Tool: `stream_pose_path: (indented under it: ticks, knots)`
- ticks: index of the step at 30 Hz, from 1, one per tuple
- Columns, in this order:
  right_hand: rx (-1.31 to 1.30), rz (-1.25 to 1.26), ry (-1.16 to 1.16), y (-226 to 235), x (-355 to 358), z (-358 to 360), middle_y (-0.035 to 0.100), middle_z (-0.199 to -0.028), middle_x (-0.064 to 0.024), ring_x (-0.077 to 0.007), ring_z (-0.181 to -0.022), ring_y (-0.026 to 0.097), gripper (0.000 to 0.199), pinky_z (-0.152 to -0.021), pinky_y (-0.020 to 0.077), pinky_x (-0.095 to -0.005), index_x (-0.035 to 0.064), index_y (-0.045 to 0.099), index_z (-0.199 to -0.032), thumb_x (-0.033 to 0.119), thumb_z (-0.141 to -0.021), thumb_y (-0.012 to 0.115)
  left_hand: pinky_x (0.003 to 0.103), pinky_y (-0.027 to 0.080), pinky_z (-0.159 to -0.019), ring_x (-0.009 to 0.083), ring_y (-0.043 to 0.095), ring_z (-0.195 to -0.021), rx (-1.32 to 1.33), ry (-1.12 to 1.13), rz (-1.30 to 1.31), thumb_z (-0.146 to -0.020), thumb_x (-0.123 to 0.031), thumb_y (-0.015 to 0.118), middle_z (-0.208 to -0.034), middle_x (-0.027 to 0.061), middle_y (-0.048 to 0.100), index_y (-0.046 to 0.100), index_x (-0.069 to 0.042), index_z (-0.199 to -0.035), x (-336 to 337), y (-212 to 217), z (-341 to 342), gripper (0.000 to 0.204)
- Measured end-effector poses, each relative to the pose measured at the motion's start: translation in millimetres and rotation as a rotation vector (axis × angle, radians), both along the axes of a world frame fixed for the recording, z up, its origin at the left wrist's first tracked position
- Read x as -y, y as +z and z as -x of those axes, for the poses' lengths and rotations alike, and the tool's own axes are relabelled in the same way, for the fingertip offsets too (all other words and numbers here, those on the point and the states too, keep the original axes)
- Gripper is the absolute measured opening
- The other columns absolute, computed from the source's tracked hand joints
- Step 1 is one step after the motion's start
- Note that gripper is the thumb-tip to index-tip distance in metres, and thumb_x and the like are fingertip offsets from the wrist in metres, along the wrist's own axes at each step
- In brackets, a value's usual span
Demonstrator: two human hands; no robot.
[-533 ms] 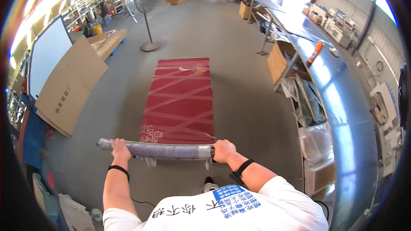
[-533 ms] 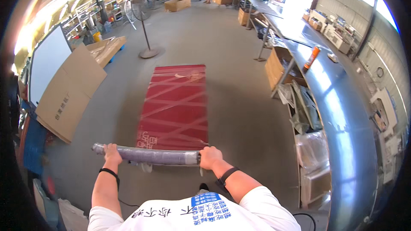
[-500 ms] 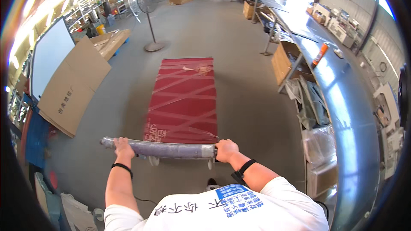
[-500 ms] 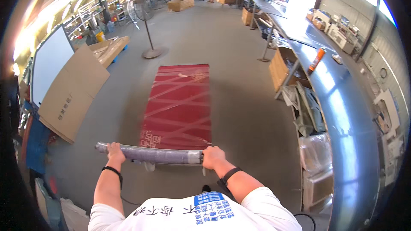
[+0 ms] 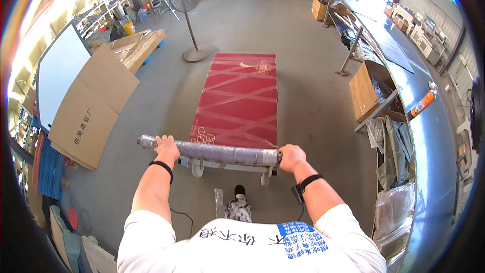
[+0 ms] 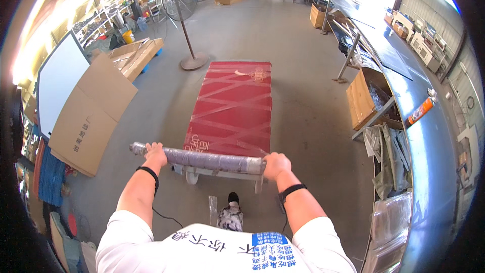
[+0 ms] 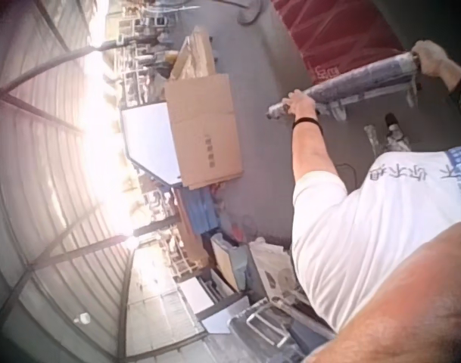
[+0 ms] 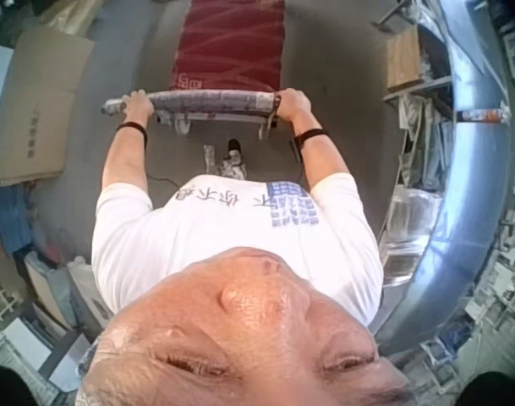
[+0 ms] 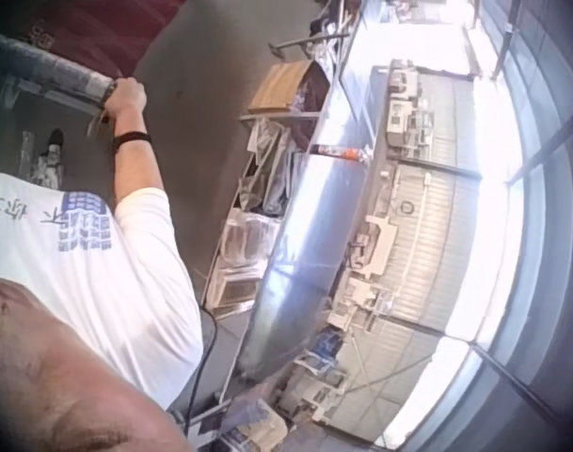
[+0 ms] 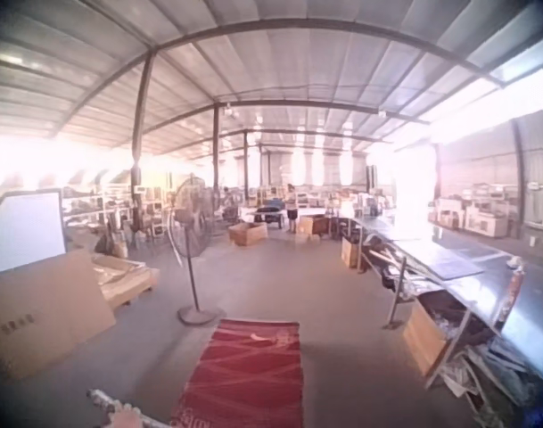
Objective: Pushing a cart carrying material across a factory floor.
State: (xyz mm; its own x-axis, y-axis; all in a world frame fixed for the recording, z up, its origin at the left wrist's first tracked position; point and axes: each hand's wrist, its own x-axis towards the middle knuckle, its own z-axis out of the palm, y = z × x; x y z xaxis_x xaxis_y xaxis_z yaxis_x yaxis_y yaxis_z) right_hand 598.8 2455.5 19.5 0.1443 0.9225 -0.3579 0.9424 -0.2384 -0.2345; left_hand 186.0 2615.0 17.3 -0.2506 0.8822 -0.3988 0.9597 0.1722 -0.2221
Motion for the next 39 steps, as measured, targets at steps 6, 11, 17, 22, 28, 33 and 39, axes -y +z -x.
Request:
stream_pose_path:
  ticks: [6, 11, 17, 22, 28, 33, 39]
  knots:
    - [0.041, -0.039, -0.05, -17.0, -147.8, -62.6, 0.071, -0.104, -0.0097, -0.0318, -0.102, 0.066, 0.027, -0.091, 0.0534, -0.0412, 0.0189, 0.075, -0.098, 0.019, -0.073, 0.065, 0.056, 0.043, -0.103, 0.0373, 0.016, -0.146, 0.011, -0.082, 0.029, -0.082, -0.019, 0.072, -0.15, 0.0071, 0.035, 0.042, -0.015, -0.142, -147.7, 4.7, -67.8, 0.068]
    - [0.072, 0.003, -0.053, -12.3, -270.1, -108.6, 0.072, -0.103, -0.0095, -0.0314, -0.102, 0.067, 0.027, -0.091, 0.0536, -0.04, 0.018, 0.075, -0.098, 0.018, -0.073, 0.064, 0.06, 0.043, -0.1, 0.0403, 0.016, -0.145, 0.028, -0.085, 0.026, -0.08, -0.02, 0.074, -0.149, 0.0089, 0.036, 0.044, -0.013, -0.141, -265.6, -2.7, -115.5, 0.068]
    - [0.14, 0.134, -0.031, -15.4, -427.3, -174.3, 0.068, -0.118, -0.0082, -0.0305, -0.112, 0.063, 0.035, -0.097, 0.0513, -0.0392, 0.0199, 0.074, -0.107, 0.014, -0.075, 0.062, 0.059, 0.047, -0.096, 0.0415, 0.018, -0.144, 0.059, -0.133, -0.021, -0.079, -0.021, 0.074, -0.146, 0.0094, 0.039, 0.046, -0.013, -0.14, -414.1, -5.5, -175.5, 0.067]
    - [0.071, 0.065, -0.131, -21.7, -558.5, -235.8, 0.066, -0.12, -0.009, -0.0311, -0.114, 0.061, 0.036, -0.098, 0.0509, -0.039, 0.019, 0.073, -0.109, 0.014, -0.075, 0.063, 0.058, 0.045, -0.099, 0.0427, 0.016, -0.145, 0.015, -0.143, -0.062, -0.08, -0.021, 0.073, -0.146, 0.0095, 0.038, 0.042, -0.012, -0.141, -547.5, -17.0, -238.2, 0.069]
    - [0.081, 0.106, -0.127, -22.9, -684.9, -291.4, 0.065, -0.122, -0.0076, -0.0302, -0.116, 0.06, 0.038, -0.099, 0.0498, -0.0383, 0.0196, 0.073, -0.112, 0.014, -0.076, 0.062, 0.057, 0.044, -0.101, 0.0406, 0.015, -0.145, 0.005, -0.082, 0.024, -0.081, -0.021, 0.073, -0.148, 0.0097, 0.036, 0.042, -0.013, -0.143, -678.2, -17.9, -305.2, 0.07]
    - [0.099, 0.098, -0.129, -26.8, -802.8, -346.3, 0.065, -0.121, -0.0068, -0.0295, -0.117, 0.059, 0.036, -0.1, 0.0491, -0.038, 0.021, 0.073, -0.112, 0.016, -0.078, 0.063, 0.058, 0.043, -0.1, 0.0397, 0.015, -0.146, 0.028, -0.074, -0.037, -0.078, -0.02, 0.076, -0.147, 0.0091, 0.037, 0.046, -0.014, -0.14, -793.4, -22.9, -360.1, 0.069]
    - [0.094, -0.076, -0.13, -35.6, -951.9, -402.0, 0.072, -0.103, -0.0114, -0.0327, -0.101, 0.067, 0.027, -0.091, 0.0536, -0.0403, 0.0187, 0.076, -0.096, 0.02, -0.07, 0.068, 0.057, 0.041, -0.102, 0.0391, 0.018, -0.145, 0.069, -0.094, -0.013, -0.077, -0.017, 0.075, -0.145, 0.0097, 0.039, 0.044, -0.012, -0.139, -941.7, -10.2, -414.4, 0.069]
